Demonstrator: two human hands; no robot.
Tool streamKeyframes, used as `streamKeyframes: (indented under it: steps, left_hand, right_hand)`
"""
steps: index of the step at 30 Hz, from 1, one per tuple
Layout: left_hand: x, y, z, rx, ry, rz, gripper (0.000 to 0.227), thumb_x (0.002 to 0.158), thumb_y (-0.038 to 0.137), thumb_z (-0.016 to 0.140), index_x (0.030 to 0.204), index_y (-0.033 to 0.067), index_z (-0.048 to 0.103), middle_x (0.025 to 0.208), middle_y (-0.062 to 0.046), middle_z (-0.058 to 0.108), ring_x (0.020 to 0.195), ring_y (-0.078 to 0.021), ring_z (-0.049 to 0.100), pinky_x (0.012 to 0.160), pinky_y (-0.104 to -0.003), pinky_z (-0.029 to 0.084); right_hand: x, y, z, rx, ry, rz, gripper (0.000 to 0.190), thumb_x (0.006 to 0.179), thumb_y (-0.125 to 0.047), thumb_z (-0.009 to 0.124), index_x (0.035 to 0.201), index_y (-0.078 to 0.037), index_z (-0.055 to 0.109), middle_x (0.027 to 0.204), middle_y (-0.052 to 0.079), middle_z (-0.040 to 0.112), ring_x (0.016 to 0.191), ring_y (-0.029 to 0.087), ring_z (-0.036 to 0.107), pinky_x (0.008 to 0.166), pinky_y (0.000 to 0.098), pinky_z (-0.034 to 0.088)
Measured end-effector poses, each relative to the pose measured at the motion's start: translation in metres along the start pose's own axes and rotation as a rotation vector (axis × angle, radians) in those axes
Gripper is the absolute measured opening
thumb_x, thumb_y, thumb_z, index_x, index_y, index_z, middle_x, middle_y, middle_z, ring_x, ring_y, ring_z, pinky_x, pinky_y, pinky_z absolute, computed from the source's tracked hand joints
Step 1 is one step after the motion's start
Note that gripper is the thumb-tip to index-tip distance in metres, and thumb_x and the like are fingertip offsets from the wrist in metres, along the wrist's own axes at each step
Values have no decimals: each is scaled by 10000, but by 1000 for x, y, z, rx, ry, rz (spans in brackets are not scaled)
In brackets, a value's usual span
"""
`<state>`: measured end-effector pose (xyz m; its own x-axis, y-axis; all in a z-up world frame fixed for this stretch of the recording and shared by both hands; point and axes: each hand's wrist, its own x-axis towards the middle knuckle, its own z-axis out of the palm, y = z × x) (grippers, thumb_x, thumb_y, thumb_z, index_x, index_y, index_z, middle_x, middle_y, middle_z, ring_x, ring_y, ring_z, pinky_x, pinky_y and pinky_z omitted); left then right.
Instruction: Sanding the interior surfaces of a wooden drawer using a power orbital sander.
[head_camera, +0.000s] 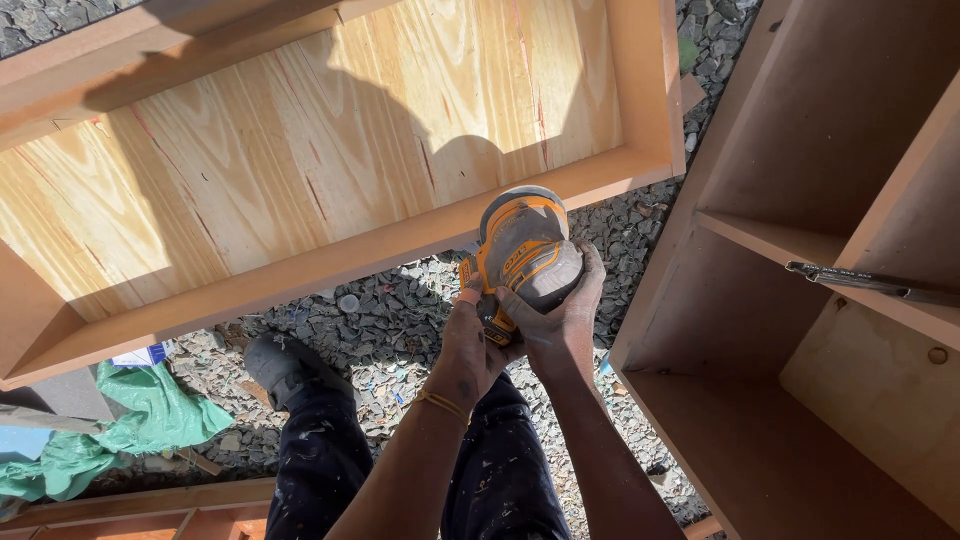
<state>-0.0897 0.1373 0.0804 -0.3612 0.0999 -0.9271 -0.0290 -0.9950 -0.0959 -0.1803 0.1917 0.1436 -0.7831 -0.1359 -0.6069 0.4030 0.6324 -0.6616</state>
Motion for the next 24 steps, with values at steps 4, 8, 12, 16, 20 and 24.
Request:
streamKeyframes:
  steps: [4, 8, 12, 16, 20, 24]
  left_hand:
    - [-9, 9, -31, -69, -2, -62, 645, 994, 566, 565, 1292, -4, 613, 1105, -287, 696, 908, -415, 711, 837, -563, 644]
    - [-38, 35, -57, -133, 17, -38, 625, 1024, 496, 556, 1345, -41, 561, 1155, -306, 671, 991, -441, 699, 846, -551, 648]
    - [-56, 58, -85, -238, 82, -49, 617, 1037, 460, 534, 1388, -47, 527, 1204, -307, 661, 1012, -428, 698, 843, -544, 634]
    - [-44, 74, -128, -326, 88, -28, 602, 1028, 424, 546, 1425, -25, 484, 1255, -301, 637, 1058, -429, 677, 859, -540, 627]
    - [-55, 90, -146, -327, 212, -39, 683, 1003, 430, 587, 1515, 16, 406, 1232, -292, 659, 997, -421, 706, 794, -537, 638]
    - [-76, 110, -138, -290, 263, -48, 732, 997, 429, 599, 1548, 13, 359, 1254, -286, 655, 1003, -412, 714, 798, -519, 638]
  right_hand:
    - [-22, -18, 17, -195, -35, -2, 1016, 778, -423, 902, 1547, -206, 274, 1412, 292, 393, 1371, 584, 392, 1120, 747, 319]
    - [-46, -19, 60, -302, -57, 0, 1071, 737, -549, 892, 1555, -271, 260, 1377, 248, 395, 1330, 570, 452, 1067, 740, 392]
    - [-80, -42, 101, -426, -91, 54, 1042, 791, -509, 861, 1572, -247, 222, 1375, 268, 360, 1268, 609, 493, 1022, 764, 456]
    - [-101, -41, 142, -490, -98, -32, 1060, 814, -461, 861, 1608, -201, 208, 1328, 271, 376, 1218, 609, 518, 956, 754, 508]
    - [-115, -33, 171, -541, -143, -68, 1026, 825, -470, 851, 1586, -236, 203, 1386, 333, 395, 1159, 595, 590, 888, 757, 565]
    - [-123, -29, 184, -563, -145, -110, 1005, 805, -461, 872, 1559, -251, 241, 1431, 340, 329, 1156, 619, 578, 869, 765, 585]
